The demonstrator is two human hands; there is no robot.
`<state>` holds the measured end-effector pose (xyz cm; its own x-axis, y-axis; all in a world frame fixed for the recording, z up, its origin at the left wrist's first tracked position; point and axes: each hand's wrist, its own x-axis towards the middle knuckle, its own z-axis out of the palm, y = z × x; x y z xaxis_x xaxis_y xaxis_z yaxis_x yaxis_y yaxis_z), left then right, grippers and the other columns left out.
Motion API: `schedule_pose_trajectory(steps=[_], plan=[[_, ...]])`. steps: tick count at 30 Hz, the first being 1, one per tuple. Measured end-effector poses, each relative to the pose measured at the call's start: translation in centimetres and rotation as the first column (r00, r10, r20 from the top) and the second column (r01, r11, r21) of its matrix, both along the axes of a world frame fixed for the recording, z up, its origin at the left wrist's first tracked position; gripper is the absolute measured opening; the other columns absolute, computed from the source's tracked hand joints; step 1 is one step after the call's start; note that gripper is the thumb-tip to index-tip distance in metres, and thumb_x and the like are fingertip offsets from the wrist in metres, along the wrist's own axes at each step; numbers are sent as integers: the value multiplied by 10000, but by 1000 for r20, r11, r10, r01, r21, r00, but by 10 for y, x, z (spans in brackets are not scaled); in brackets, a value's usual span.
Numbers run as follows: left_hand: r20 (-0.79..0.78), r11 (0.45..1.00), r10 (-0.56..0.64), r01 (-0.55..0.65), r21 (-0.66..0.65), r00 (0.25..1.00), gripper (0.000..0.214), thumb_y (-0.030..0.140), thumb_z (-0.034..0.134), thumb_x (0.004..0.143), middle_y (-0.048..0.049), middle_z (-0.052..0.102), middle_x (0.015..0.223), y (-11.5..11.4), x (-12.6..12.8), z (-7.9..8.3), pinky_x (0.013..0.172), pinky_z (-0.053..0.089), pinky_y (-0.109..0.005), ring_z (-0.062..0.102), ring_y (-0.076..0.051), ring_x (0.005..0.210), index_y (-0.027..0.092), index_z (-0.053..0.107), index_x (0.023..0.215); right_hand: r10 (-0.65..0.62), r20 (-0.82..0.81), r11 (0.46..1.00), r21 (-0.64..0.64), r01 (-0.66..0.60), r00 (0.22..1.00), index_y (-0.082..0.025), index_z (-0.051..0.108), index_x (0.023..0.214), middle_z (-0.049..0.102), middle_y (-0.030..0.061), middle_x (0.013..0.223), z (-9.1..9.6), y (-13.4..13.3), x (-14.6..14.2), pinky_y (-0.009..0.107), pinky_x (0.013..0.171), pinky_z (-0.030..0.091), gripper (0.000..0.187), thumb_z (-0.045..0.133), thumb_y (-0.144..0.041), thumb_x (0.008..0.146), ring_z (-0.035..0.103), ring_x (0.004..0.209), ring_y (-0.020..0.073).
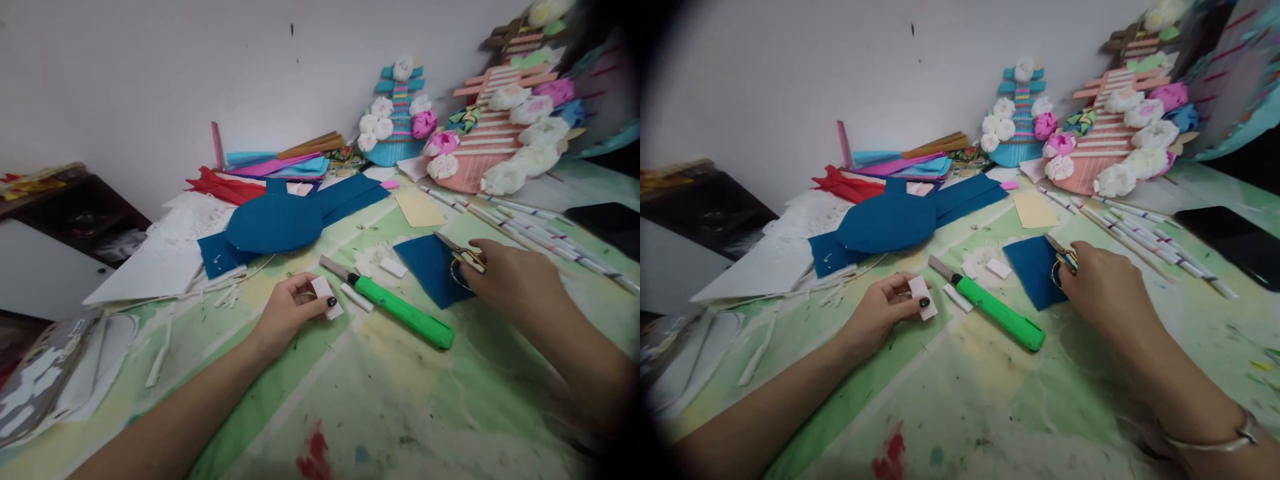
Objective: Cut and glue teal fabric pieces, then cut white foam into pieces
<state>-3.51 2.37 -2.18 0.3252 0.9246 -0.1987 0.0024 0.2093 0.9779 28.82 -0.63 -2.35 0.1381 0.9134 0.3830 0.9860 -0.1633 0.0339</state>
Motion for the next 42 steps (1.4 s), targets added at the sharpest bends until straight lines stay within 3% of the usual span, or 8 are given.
schedule_pose_trajectory(steps=[5, 11, 21, 25, 28, 34, 39, 42], plan=[[-78, 1000, -12, 12, 2, 997, 289, 263, 806, 644, -5, 655, 670, 0, 2, 0, 557, 553, -234, 637, -118, 580, 115, 614, 802, 230, -39, 970, 90, -226, 972, -152, 687, 856, 670, 162, 804, -6, 4, -15, 469, 697, 447, 236, 458, -213, 848, 591, 790, 338], [-63, 1000, -28, 27, -11, 998, 345, 231, 794, 644, -42, 687, 764, -1, 5, 0, 553, 565, -235, 660, -133, 640, 98, 634, 918, 464, -189, 885, 45, -464, 866, -130, 647, 1161, 679, 120, 1090, -17, 18, -65, 413, 815, 483, 334, 546, -242, 862, 570, 973, 295], [-188, 995, -34, 52, 90, 982, 338, 118, 722, 619, -35, 696, 791, 1, 4, 0, 615, 523, -224, 647, -119, 664, 120, 659, 951, 408, -436, 912, 158, -378, 802, -160, 652, 1102, 711, 89, 959, -4, 15, -65, 363, 698, 540, 319, 586, -198, 793, 658, 806, 228], [-307, 966, -127, 188, 179, 943, 332, 90, 613, 632, -41, 717, 878, 2, -1, 1, 615, 489, -222, 626, -129, 713, 145, 723, 941, 542, -602, 827, 261, -497, 586, -226, 658, 1064, 708, 38, 1058, 11, 1, -88, 324, 747, 549, 241, 586, -238, 834, 672, 847, 184], [-376, 934, -170, 271, 232, 911, 397, 89, 585, 637, -35, 722, 892, 2, -2, 1, 599, 463, -218, 615, -134, 713, 159, 727, 1001, 627, -601, 738, 252, -626, 496, -209, 649, 1076, 706, 38, 1049, 20, -6, -109, 294, 719, 541, 243, 560, -195, 850, 668, 848, 165], [-464, 875, -151, 337, 348, 873, 409, 180, 721, 639, -61, 713, 932, 7, -6, -2, 593, 451, -218, 618, -166, 785, 146, 705, 1046, 694, -562, 642, 201, -740, 450, -184, 653, 1023, 714, 44, 992, 24, 0, -128, 284, 740, 499, 239, 559, -109, 817, 657, 885, 166], [-348, 889, -298, 391, 237, 889, 639, 160, 790, 561, -113, 662, 1107, 9, -11, 0, 621, 514, -263, 622, -130, 687, 136, 612, 1174, 685, -576, 621, 141, -771, 446, -194, 661, 1030, 712, 55, 967, 13, 6, -126, 298, 727, 494, 263, 556, -101, 808, 654, 856, 178], [-385, 860, -320, 436, 265, 866, 583, 100, 733, 596, -101, 663, 1091, 8, -12, 2, 662, 527, -281, 607, -111, 662, 137, 606, 1164, 721, -552, 569, 128, -812, 419, -198, 663, 1041, 684, 66, 967, 8, 6, -128, 299, 751, 494, 332, 498, -38, 801, 633, 894, 175]])
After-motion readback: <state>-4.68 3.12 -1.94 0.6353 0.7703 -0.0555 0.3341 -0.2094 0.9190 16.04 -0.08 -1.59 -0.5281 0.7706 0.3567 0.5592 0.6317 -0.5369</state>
